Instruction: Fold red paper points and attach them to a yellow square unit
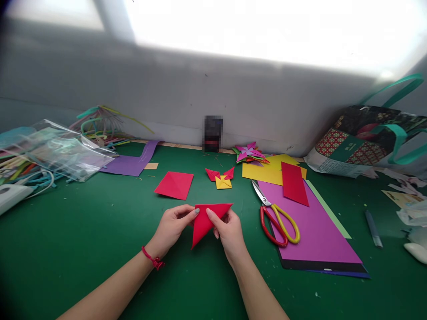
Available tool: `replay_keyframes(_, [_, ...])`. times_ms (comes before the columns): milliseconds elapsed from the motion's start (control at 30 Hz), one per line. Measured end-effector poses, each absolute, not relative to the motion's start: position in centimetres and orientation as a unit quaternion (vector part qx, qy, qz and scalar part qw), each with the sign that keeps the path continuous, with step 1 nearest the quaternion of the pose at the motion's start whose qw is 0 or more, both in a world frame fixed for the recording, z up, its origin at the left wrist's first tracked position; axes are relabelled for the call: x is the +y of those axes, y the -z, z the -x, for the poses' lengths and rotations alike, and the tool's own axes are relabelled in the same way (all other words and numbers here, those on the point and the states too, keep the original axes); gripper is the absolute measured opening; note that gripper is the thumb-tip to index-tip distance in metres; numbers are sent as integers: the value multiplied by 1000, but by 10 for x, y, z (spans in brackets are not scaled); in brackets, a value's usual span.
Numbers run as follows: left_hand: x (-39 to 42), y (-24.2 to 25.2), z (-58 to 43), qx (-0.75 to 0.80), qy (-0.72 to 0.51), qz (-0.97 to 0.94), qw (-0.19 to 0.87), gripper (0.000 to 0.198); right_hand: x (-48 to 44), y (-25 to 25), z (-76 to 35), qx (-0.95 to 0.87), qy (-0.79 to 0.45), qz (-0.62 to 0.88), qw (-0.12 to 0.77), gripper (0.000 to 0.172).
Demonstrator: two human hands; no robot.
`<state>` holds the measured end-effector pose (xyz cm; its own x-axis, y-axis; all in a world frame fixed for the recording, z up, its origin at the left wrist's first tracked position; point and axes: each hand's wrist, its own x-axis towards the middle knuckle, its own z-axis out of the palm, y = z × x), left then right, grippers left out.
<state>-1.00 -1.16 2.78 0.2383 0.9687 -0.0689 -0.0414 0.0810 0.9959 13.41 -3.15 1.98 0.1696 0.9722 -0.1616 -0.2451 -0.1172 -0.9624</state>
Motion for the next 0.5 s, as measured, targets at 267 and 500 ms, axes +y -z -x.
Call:
replay_keyframes(267, [-12,-27,13,440,-437,-587,520,22,-29,-18,-140,-351,-576,494,549,22])
replay_keyframes(500, [-8,-23,16,442,-435,-613,490,22,-27,-16,-144,-374,-527,518,561,20])
